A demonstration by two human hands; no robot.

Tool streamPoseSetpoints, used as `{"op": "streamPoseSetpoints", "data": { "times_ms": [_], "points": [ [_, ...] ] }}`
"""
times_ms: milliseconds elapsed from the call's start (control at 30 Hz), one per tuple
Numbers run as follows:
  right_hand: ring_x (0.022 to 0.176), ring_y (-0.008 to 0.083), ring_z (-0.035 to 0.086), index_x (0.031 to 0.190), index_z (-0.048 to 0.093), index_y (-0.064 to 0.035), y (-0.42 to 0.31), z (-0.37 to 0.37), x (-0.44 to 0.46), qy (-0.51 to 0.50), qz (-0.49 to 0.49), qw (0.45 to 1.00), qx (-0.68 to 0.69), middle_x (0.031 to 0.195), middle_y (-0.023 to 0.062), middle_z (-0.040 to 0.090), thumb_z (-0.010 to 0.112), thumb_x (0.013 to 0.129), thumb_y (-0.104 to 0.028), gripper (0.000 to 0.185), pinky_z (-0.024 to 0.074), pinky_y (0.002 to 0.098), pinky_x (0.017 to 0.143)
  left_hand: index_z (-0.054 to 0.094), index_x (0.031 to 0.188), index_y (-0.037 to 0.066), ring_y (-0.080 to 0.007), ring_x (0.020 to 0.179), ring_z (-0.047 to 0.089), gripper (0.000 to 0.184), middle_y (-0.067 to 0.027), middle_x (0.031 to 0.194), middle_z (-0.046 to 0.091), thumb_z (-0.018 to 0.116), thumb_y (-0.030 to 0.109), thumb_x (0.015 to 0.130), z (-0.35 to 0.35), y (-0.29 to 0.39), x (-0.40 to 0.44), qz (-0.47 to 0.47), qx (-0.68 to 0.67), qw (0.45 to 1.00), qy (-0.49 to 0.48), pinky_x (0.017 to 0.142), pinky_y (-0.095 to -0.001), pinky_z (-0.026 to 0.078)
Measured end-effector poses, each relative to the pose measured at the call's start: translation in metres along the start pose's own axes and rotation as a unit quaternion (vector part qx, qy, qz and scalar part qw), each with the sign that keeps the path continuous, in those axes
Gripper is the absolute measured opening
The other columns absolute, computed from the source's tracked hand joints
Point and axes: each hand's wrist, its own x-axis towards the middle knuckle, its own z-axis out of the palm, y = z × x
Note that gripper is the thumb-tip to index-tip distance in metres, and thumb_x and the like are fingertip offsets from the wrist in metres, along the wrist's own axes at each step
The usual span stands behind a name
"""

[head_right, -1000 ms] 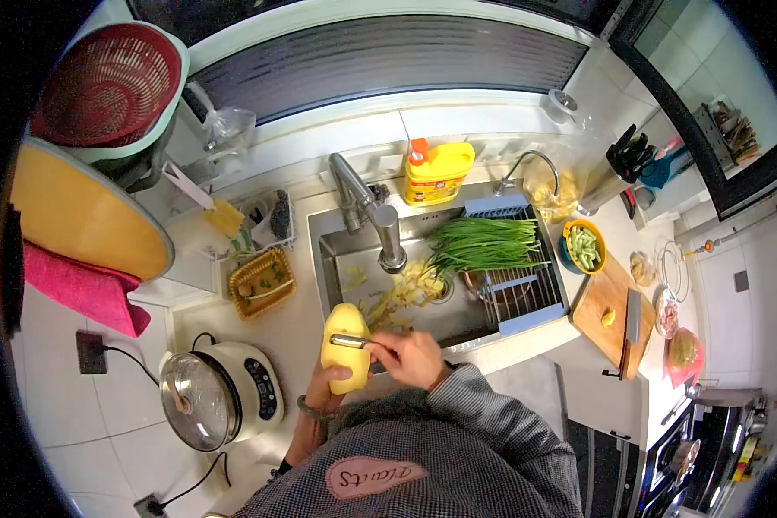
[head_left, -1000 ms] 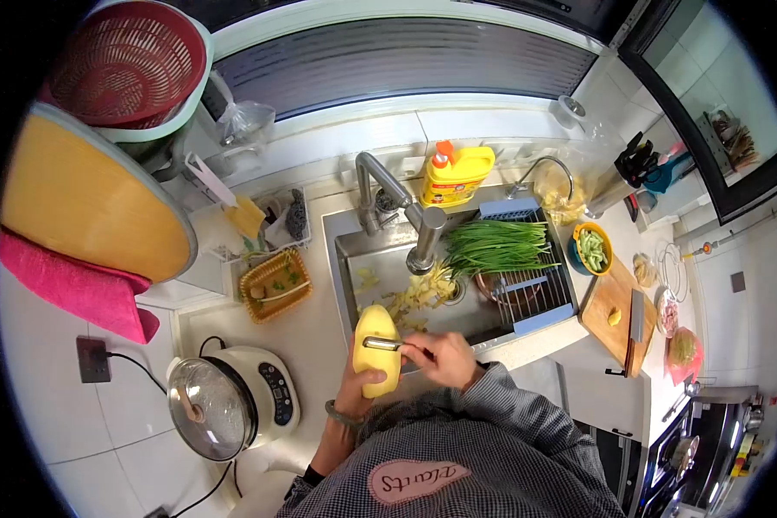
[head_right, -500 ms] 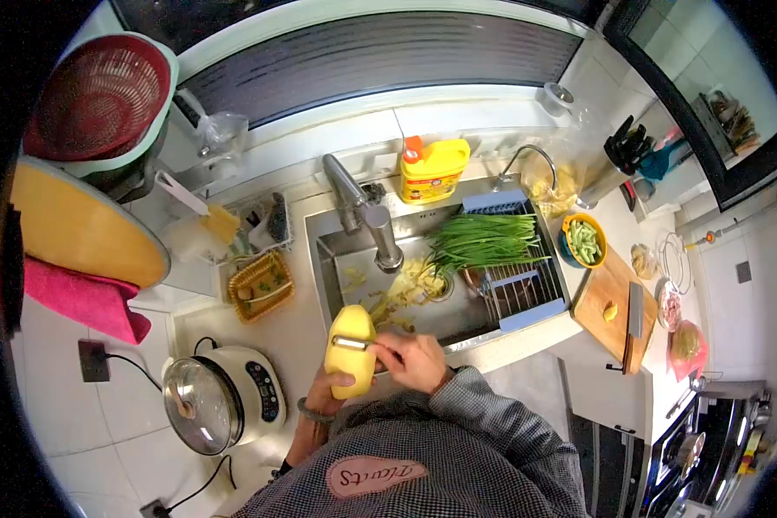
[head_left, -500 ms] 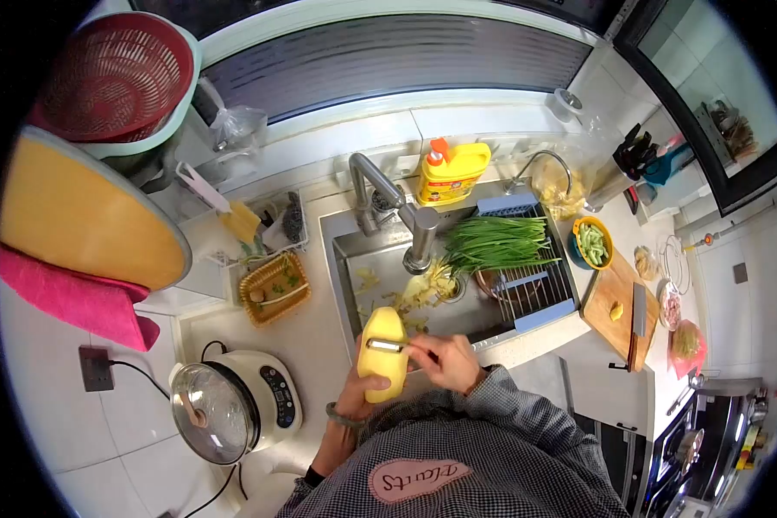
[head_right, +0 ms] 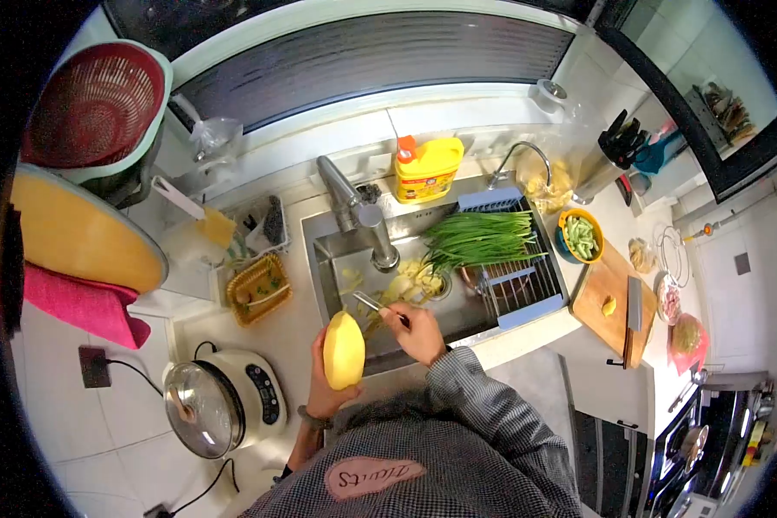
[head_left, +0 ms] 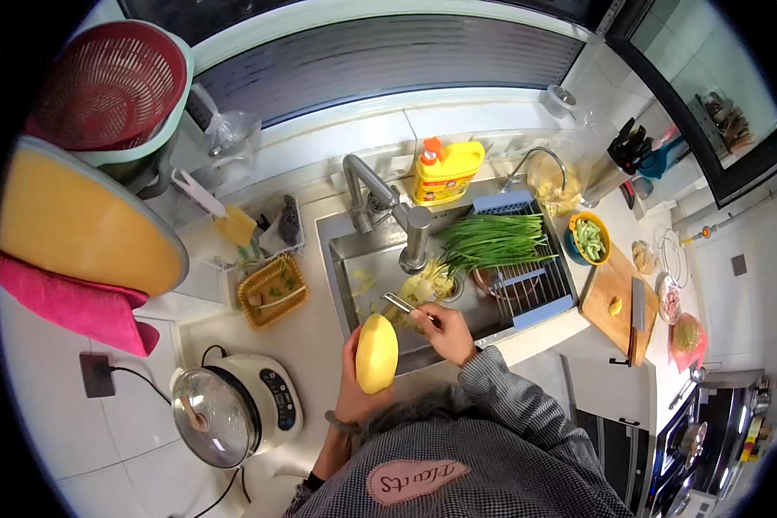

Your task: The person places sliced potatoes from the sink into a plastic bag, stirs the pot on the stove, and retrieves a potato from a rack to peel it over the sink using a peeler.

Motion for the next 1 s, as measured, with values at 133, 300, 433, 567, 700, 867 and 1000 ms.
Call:
{"op": "streamPoseSetpoints", "data": {
  "times_ms": [133, 300, 433, 567, 700, 867, 1000],
  "points": [
    [0.053, 0.0086, 0.039, 0.092, 0.065, -0.0006, -0.059, -0.01, -0.022, -0.058, -0.076, 0.994, 0.052, 0.058, 0.0066, 0.046, 0.061, 0.093, -0.026, 0.026, 0.035, 0.0273, 0.049, 0.02, 0.144, 0.002, -0.0231, 0.125, 0.043, 0.098, -0.012, 0.137, 0.038, 0.073, 0.005, 0.061, -0.006, -0.012, 0.003, -0.023, 0.022, 1.0, -0.003, 0.103, -0.0347, 0.038],
    [0.048, 0.0147, 0.045, 0.091, 0.065, -0.0006, 0.003, -0.005, -0.001, -0.005, -0.056, 0.994, -0.099, 0.058, 0.0111, 0.052, 0.061, 0.092, -0.025, 0.025, 0.0367, 0.0323, 0.048, 0.026, 0.142, 0.0, -0.0258, 0.127, 0.044, 0.094, -0.0149, 0.136, 0.043, 0.074, 0.005, 0.061, 0.001, -0.002, -0.001, 0.029, 0.07, 0.996, -0.038, 0.105, -0.0362, 0.037],
    [0.049, 0.0102, 0.044, 0.091, 0.064, 0.0014, -0.027, -0.02, -0.019, -0.002, -0.03, 0.997, 0.064, 0.056, 0.0115, 0.048, 0.059, 0.094, -0.024, 0.026, 0.0354, 0.0318, 0.048, 0.029, 0.14, 0.0, -0.0274, 0.126, 0.045, 0.092, -0.0156, 0.136, 0.045, 0.074, 0.004, 0.06, 0.001, -0.01, 0.005, 0.019, 0.076, 0.997, 0.001, 0.104, -0.0368, 0.038],
    [0.049, 0.0129, 0.039, 0.087, 0.063, -0.0007, -0.047, -0.028, -0.026, -0.019, -0.059, 0.996, -0.06, 0.059, 0.0117, 0.046, 0.06, 0.093, -0.02, 0.021, 0.0363, 0.0296, 0.048, 0.032, 0.14, 0.002, -0.028, 0.125, 0.048, 0.09, -0.0154, 0.133, 0.048, 0.074, 0.005, 0.06, 0.001, 0.002, 0.006, 0.022, 0.107, 0.994, -0.012, 0.102, -0.0368, 0.04],
    [0.048, 0.0243, 0.054, 0.09, 0.066, -0.0015, -0.032, -0.034, -0.007, 0.026, -0.085, 0.978, -0.187, 0.063, 0.0157, 0.056, 0.064, 0.089, -0.019, 0.017, 0.0404, 0.0343, 0.047, 0.036, 0.138, 0.004, -0.0328, 0.121, 0.051, 0.085, -0.0168, 0.128, 0.051, 0.074, 0.009, 0.062, 0.002, 0.003, 0.009, 0.042, 0.16, 0.986, -0.03, 0.099, -0.0383, 0.043],
    [0.053, 0.0299, 0.059, 0.091, 0.066, -0.0027, -0.055, -0.042, -0.038, -0.037, -0.175, 0.978, -0.105, 0.067, 0.0126, 0.062, 0.066, 0.086, -0.019, 0.017, 0.0437, 0.0344, 0.048, 0.037, 0.136, 0.004, -0.0382, 0.112, 0.054, 0.084, -0.0183, 0.123, 0.054, 0.074, 0.013, 0.061, 0.001, 0.022, 0.009, 0.033, 0.313, 0.949, 0.003, 0.093, -0.0422, 0.047],
    [0.054, 0.0327, 0.06, 0.089, 0.066, -0.006, -0.048, -0.038, -0.029, 0.035, -0.195, 0.948, -0.249, 0.067, 0.0139, 0.063, 0.066, 0.086, -0.021, 0.015, 0.0468, 0.0388, 0.049, 0.038, 0.136, 0.004, -0.0381, 0.111, 0.054, 0.083, -0.0185, 0.123, 0.054, 0.073, 0.014, 0.062, 0.002, 0.022, 0.01, 0.017, 0.33, 0.944, 0.006, 0.093, -0.0423, 0.046]
  ]
}}
